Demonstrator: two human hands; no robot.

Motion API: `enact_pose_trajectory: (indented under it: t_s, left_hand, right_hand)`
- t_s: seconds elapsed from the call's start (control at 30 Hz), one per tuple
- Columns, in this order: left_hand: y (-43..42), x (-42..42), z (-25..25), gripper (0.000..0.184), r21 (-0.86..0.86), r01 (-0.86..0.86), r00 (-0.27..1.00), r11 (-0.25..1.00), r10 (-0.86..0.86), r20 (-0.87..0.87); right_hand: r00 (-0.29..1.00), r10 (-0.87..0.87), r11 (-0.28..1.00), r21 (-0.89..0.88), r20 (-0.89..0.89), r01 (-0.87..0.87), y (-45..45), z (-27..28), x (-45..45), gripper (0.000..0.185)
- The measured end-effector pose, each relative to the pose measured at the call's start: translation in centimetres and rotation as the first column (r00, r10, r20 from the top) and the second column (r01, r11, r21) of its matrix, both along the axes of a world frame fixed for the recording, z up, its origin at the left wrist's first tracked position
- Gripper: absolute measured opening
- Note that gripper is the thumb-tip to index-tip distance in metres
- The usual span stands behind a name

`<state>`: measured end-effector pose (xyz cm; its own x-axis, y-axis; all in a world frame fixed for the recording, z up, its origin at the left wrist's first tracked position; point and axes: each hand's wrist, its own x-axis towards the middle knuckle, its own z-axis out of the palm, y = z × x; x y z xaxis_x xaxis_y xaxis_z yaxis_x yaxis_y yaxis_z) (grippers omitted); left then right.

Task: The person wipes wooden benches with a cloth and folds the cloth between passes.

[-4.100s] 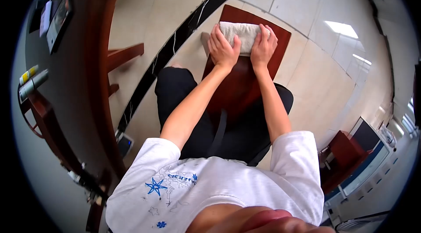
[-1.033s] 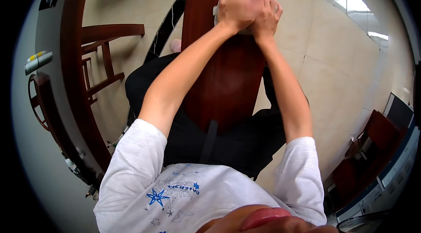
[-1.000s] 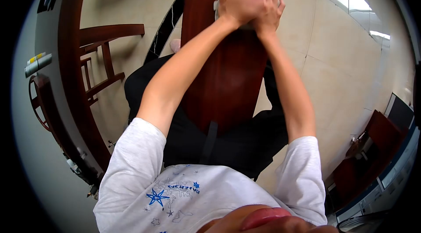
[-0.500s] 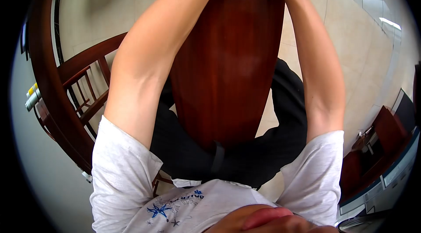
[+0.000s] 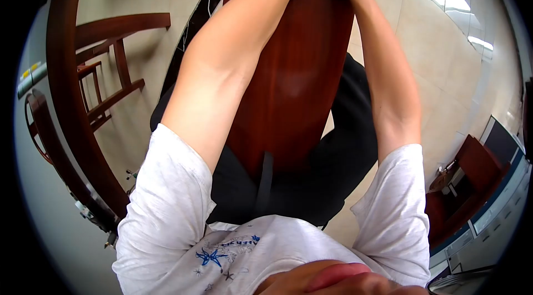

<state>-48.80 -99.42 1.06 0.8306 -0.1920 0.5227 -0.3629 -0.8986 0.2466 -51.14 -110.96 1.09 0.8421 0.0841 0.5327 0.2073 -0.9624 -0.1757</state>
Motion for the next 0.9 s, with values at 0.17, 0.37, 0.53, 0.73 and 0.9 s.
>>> enact_pose_trajectory:
  t_s: [0.17,0.37,0.53,0.73,0.9]
  left_hand:
    - [0.8,-12.0,1.3,0.036,-0.119,0.016,0.999,0.993,-0.02,-0.03]
    - [2.9,-28.2,0.8,0.025,-0.086,0.05,0.998,0.995,-0.046,0.048]
    - [5.8,-41.3,2.2,0.029,-0.11,0.117,0.99,0.987,-0.124,-0.065]
    - [5.8,-49.4,2.2,0.037,-0.256,0.1,0.984,0.962,-0.134,-0.118]
    - [3.9,-61.5,16.3,0.036,-0.727,0.174,0.941,0.664,-0.329,-0.075]
  right_hand:
    - [0.997,-0.06,0.998,-0.035,-0.058,0.058,1.0,0.0,-10.5,0.021]
    - [0.999,-0.021,0.997,-0.074,-0.041,0.018,2.3,-0.7,-27.3,0.03]
    - [0.991,0.082,0.996,0.055,-0.107,-0.077,4.0,0.6,-41.8,0.039]
    - [0.964,0.138,0.989,0.082,-0.227,-0.122,3.3,1.3,-49.5,0.046]
    - [0.956,0.107,0.991,0.111,-0.274,-0.079,2.0,0.3,-54.0,0.07]
